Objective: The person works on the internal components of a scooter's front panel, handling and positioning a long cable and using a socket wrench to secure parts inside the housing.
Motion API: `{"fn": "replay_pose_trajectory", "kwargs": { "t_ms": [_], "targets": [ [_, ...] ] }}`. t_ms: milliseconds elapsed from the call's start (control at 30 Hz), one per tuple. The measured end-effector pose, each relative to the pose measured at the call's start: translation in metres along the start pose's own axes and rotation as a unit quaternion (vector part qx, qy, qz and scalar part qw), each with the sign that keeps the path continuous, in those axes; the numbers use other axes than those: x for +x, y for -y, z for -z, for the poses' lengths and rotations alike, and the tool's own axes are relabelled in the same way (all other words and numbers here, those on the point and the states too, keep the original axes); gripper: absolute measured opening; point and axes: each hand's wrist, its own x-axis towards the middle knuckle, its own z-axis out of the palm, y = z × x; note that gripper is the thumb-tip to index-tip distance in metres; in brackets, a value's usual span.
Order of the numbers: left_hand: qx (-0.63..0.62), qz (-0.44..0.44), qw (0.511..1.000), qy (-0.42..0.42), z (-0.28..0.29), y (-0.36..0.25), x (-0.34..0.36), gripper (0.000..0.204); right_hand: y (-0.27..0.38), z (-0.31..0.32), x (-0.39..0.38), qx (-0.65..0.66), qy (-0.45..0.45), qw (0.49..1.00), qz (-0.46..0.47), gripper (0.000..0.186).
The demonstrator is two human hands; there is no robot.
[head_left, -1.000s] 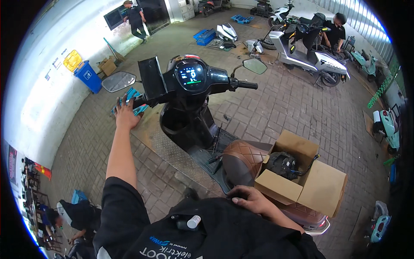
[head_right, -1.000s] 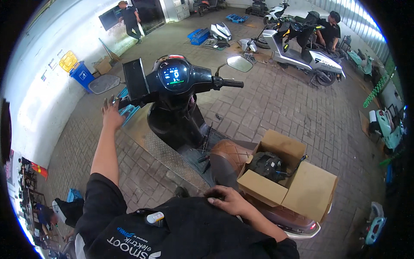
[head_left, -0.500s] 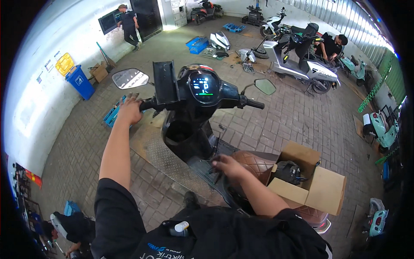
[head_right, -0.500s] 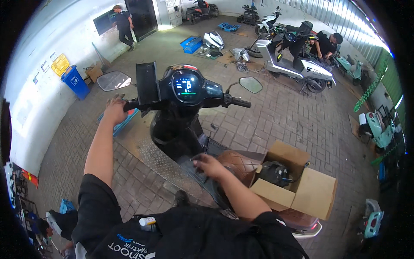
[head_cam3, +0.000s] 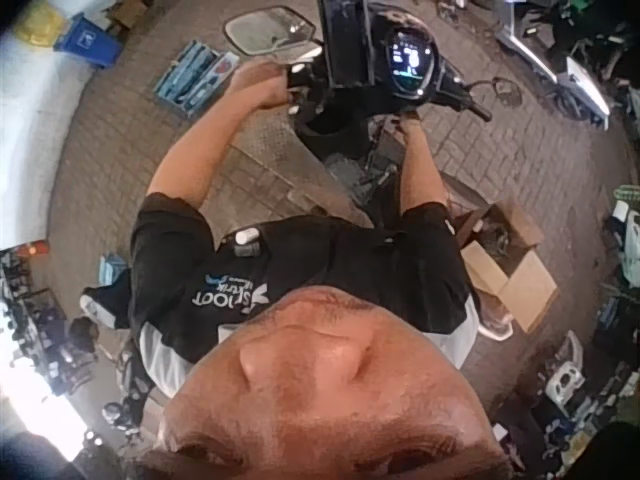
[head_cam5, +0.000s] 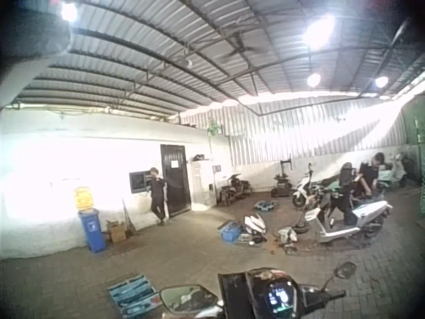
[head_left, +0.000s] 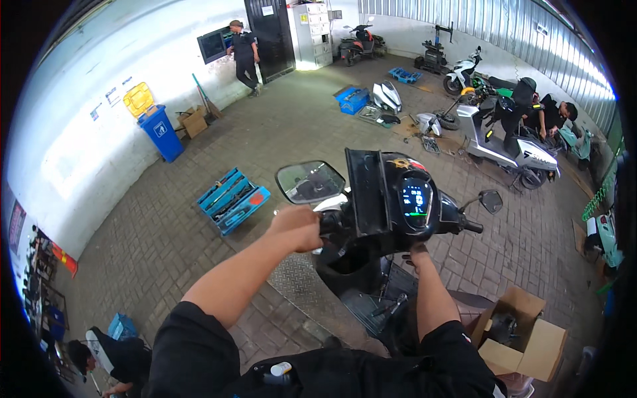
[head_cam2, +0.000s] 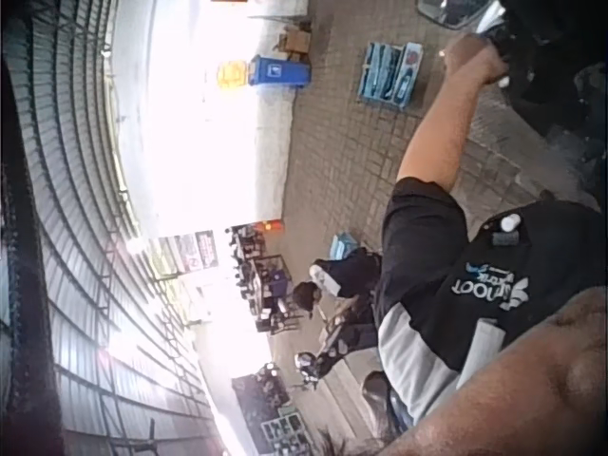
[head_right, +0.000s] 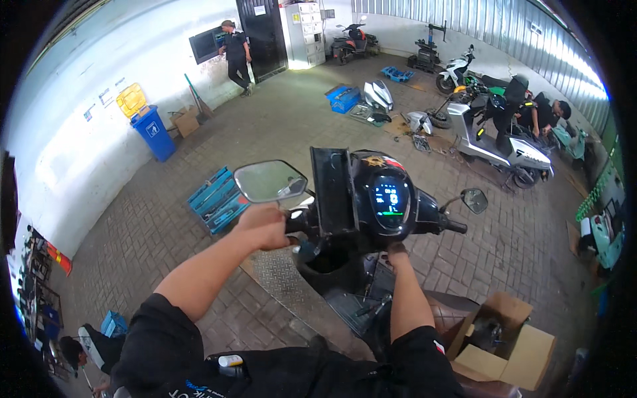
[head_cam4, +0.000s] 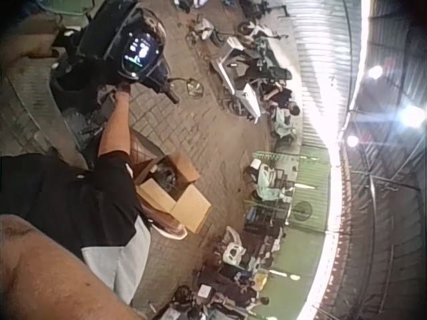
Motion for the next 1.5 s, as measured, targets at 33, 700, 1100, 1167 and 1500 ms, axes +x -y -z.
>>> {"fn": "replay_pose_trajectory", "kwargs": {
  "t_ms": [33, 700, 1100, 1167, 1500],
  "targets": [
    [-0.005, -0.008, 1.000, -0.009, 0.000, 0.000, 0.000, 0.058, 0.005, -0.002, 0.001, -0.008, 0.003, 1.000, -0.004, 0.030],
    [-0.049, 0.082, 0.995, 0.033, 0.000, -0.014, 0.008, 0.056, 0.015, 0.003, 0.093, -0.089, 0.038, 0.991, 0.096, 0.035],
    [-0.082, 0.133, 0.987, 0.026, 0.008, -0.033, 0.016, 0.053, 0.024, 0.008, 0.133, -0.114, 0.063, 0.984, 0.124, 0.039],
    [-0.058, 0.141, 0.987, 0.047, 0.007, -0.031, 0.018, 0.052, 0.002, 0.005, 0.143, -0.133, 0.069, 0.979, 0.138, 0.039],
    [-0.042, 0.104, 0.994, -0.006, -0.004, -0.032, 0.022, 0.057, -0.220, -0.011, -0.028, -0.544, 0.388, 0.742, 0.051, 0.057]
  ]
}}
